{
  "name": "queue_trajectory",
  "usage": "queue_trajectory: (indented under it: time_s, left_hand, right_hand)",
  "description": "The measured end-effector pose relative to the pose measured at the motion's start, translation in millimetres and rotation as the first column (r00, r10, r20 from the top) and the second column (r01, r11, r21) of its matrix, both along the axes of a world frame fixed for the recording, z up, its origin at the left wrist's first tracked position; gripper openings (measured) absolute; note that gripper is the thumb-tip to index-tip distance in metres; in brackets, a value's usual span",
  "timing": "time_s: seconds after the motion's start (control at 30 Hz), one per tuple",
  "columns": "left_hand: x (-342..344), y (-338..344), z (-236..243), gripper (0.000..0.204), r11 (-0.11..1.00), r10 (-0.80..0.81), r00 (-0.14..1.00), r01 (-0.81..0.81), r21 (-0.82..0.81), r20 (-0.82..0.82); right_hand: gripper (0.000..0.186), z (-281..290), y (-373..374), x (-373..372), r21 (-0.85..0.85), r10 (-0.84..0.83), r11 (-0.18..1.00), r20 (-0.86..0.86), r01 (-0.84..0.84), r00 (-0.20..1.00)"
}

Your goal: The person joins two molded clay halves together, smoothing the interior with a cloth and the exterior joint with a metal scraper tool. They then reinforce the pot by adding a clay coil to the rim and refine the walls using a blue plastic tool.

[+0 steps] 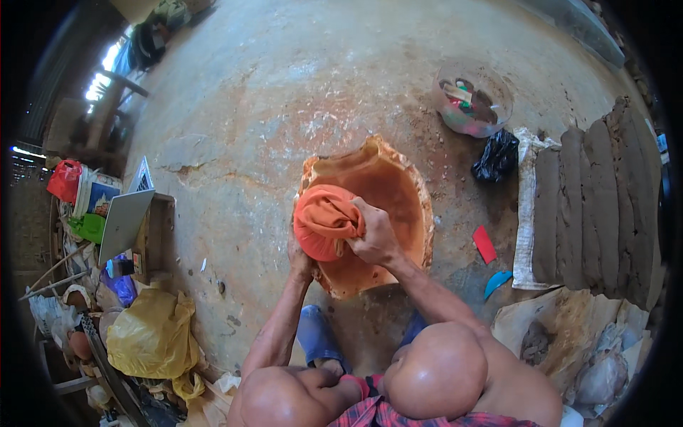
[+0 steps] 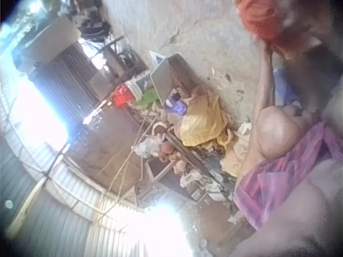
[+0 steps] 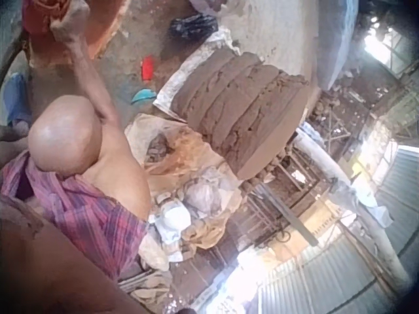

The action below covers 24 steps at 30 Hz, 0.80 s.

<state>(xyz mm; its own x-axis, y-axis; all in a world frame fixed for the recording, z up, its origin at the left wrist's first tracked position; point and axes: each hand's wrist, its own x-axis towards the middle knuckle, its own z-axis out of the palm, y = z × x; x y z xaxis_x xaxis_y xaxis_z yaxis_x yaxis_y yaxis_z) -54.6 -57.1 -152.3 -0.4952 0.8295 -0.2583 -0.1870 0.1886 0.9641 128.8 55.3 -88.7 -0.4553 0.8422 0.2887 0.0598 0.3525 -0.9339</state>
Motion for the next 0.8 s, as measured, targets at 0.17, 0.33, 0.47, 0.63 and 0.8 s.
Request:
queue_trajectory:
  time_s: [0.17, 0.33, 0.47, 0.63, 0.8]
  left_hand:
    - [11, 13, 0, 0.054, 0.999, -0.032, 0.997, 0.029, 0.043, 0.069]
    - [5, 14, 5, 0.054, 0.996, -0.048, 0.996, 0.042, 0.079, 0.080]
    - [8, 12, 5, 0.055, 0.996, -0.055, 0.993, 0.046, 0.082, 0.104]
    - [7, 23, 2, 0.055, 0.993, -0.066, 0.993, 0.055, 0.108, 0.103]
    - [11, 18, 3, 0.056, 0.994, -0.052, 0.985, 0.036, 0.102, 0.162]
  right_hand:
    - [0.030, -11, -7, 24, -0.183, 0.118, 0.980, 0.220, -0.077, 0.968]
    - [0.037, 0, -9, 27, -0.123, 0.030, 0.992, 0.269, 0.003, 0.963]
    - [0.043, 4, 21, 26, 0.038, -0.005, 0.999, 0.300, -0.007, 0.954]
    - [0.036, -11, 35, 1, -0.033, -0.091, 0.994, 0.281, 0.105, 0.955]
    - [0.033, -13, 26, 6, 0.159, -0.155, 0.978, 0.120, 0.135, 0.981]
